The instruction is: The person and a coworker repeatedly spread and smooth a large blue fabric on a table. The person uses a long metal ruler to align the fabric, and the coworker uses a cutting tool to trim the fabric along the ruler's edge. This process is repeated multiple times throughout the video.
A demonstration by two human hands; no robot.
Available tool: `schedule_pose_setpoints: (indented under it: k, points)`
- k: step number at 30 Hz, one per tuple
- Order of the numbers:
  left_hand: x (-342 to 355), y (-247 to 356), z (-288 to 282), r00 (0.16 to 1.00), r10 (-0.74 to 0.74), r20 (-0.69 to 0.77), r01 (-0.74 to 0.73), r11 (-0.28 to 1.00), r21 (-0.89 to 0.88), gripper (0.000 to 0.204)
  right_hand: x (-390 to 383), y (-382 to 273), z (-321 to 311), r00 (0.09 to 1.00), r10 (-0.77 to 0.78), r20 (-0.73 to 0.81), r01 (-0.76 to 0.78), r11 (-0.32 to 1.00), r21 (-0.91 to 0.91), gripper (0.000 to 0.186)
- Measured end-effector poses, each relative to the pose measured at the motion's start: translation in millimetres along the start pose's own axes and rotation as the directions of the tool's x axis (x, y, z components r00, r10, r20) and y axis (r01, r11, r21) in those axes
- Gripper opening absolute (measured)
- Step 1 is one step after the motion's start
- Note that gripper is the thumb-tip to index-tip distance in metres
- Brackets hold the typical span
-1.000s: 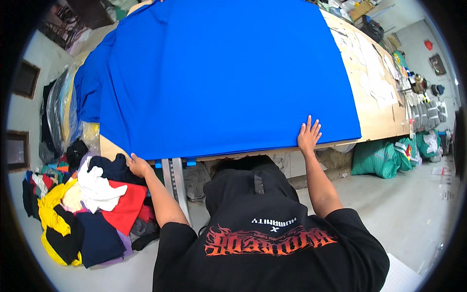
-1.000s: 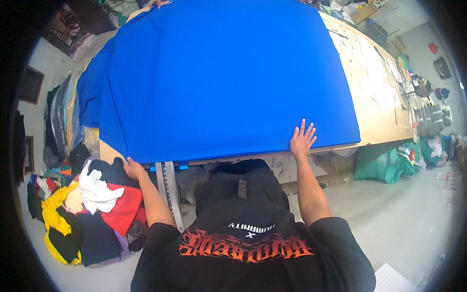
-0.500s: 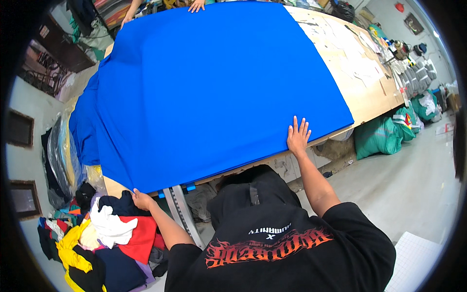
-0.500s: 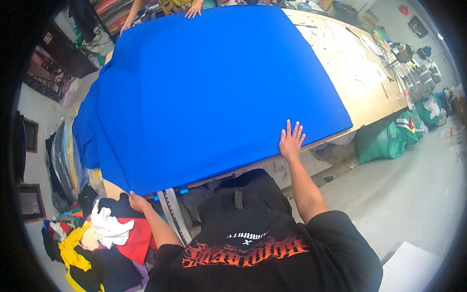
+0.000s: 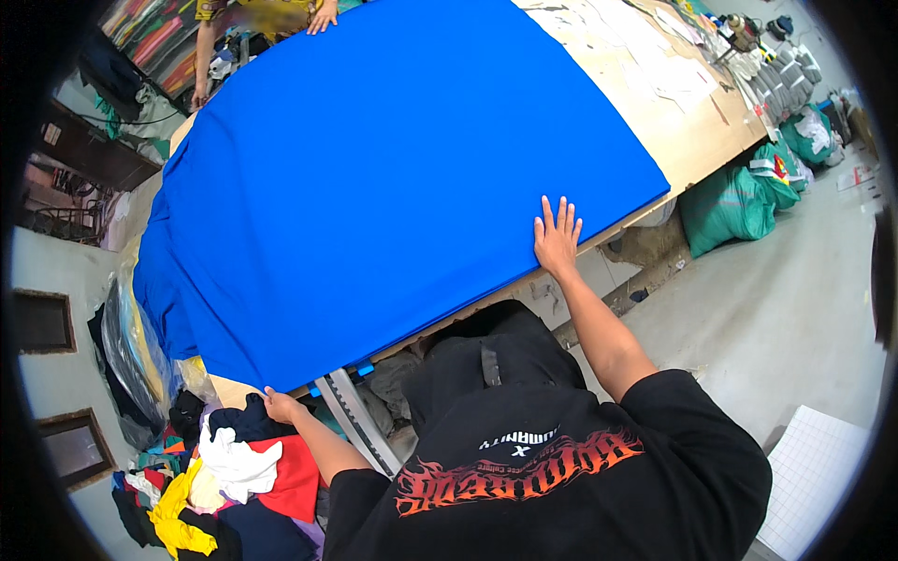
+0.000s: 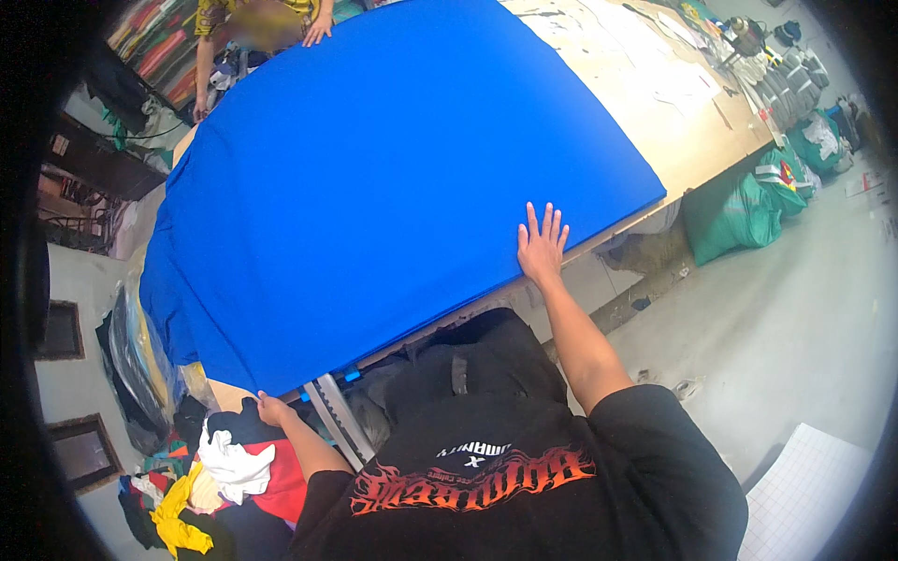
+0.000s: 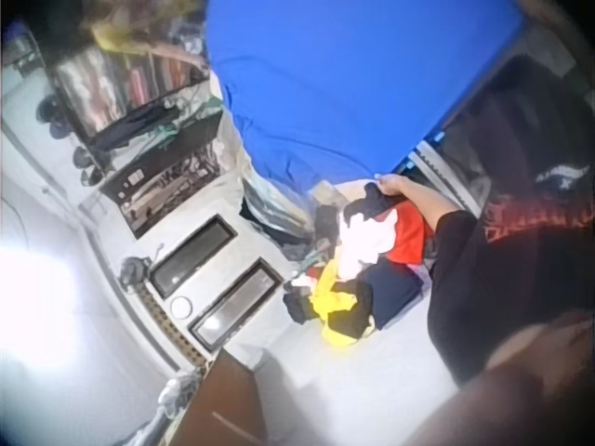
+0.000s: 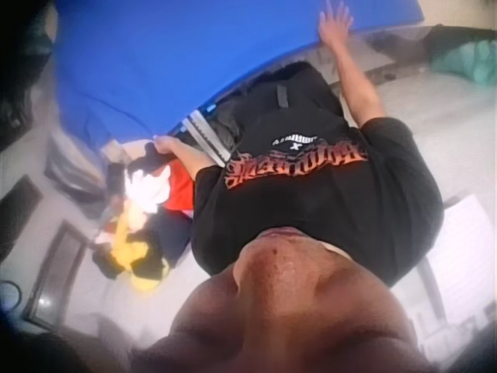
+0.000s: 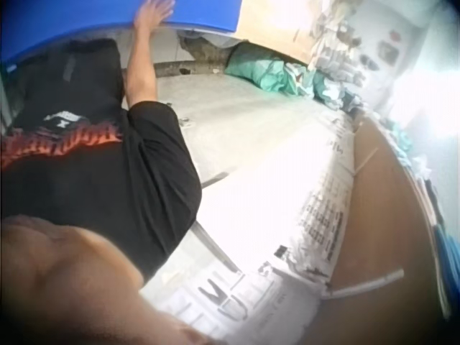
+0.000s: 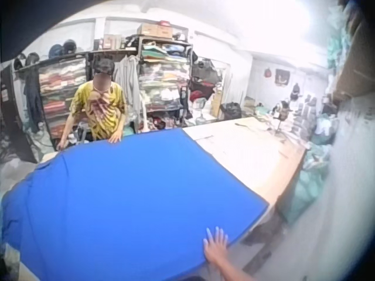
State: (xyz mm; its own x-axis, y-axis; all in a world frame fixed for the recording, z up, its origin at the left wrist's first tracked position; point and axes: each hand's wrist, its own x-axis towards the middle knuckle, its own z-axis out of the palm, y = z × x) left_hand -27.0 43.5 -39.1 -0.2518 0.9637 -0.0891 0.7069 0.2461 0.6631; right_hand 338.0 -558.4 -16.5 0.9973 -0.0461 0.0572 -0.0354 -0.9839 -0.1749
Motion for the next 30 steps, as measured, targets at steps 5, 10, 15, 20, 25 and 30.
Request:
schedule_pose_setpoints:
  k: [5,10,15,20,25,30]
  points:
    - [9,-7,7,1.0,-0.01,0.027,0.007,0.995,0.101,0.045,0,-4,0,1.0,0.01,-0.009,-0.009,0.999,0.05,0.06]
    - [-43,20,16,0.93,0.353,-0.105,-0.356,0.935,-0.008,0.037,-3,-31,-9,0.993,-0.057,-0.1,0.064,0.996,0.066,0.057]
    - [-258,137,45,0.552,0.788,0.273,-0.71,0.616,-0.341,0.035,-10,-83,-22,0.903,-0.415,-0.11,0.428,0.889,0.164,0.056]
    - [-388,154,102,0.124,0.881,0.456,-0.933,0.26,-0.25,0.053,-31,-100,-15,0.78,-0.623,-0.062,0.616,0.747,0.25,0.059]
    - [-446,135,112,0.162,0.778,0.606,-0.975,0.22,-0.021,0.063,-16,-62,-22,0.644,-0.765,-0.032,0.729,0.6,0.328,0.059]
    - [-460,132,110,0.242,0.754,0.611,-0.964,0.261,0.059,0.064,3,-10,-20,0.458,-0.889,0.009,0.836,0.434,0.335,0.059]
